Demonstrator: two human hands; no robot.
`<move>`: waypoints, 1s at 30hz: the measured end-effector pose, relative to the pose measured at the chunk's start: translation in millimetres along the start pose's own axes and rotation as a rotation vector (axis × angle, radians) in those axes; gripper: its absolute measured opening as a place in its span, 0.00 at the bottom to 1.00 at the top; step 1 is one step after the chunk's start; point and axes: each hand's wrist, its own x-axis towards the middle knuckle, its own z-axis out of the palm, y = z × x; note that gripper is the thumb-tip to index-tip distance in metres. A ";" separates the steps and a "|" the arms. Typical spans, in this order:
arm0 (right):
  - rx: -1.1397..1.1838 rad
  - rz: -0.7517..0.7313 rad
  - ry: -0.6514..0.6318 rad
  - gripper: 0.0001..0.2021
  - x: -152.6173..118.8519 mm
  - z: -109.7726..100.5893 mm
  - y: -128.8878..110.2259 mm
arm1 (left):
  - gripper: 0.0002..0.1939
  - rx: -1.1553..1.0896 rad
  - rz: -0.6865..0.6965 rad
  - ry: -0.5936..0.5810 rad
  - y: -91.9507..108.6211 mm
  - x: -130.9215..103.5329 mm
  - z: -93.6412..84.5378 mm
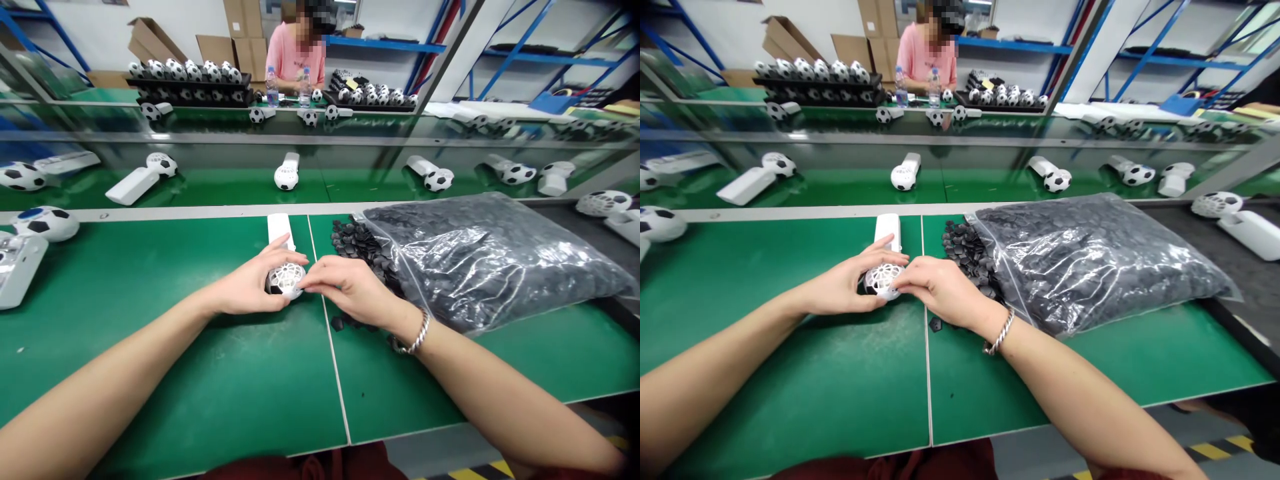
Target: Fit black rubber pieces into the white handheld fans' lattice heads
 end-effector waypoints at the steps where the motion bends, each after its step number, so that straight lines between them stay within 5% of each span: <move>1: -0.017 -0.045 -0.015 0.09 0.0 1.2 0.2 | 0.28 -0.001 -0.004 0.007 0.7 0.7 1.3; 7: -0.100 -0.107 0.021 0.08 1.5 6.6 -1.6 | 0.25 -0.028 -0.026 0.105 4.8 3.7 9.3; 12: -0.005 0.056 0.103 0.00 3.3 8.4 -1.5 | 0.21 -0.026 -0.037 0.115 8.0 3.0 10.7; 24: 0.225 0.241 0.179 0.06 4.4 18.1 12.7 | 0.20 -0.022 -0.061 0.213 8.0 0.8 18.8; 30: 0.386 0.383 0.108 0.08 4.8 23.0 11.5 | 0.17 -0.025 -0.027 0.312 4.8 -0.3 26.2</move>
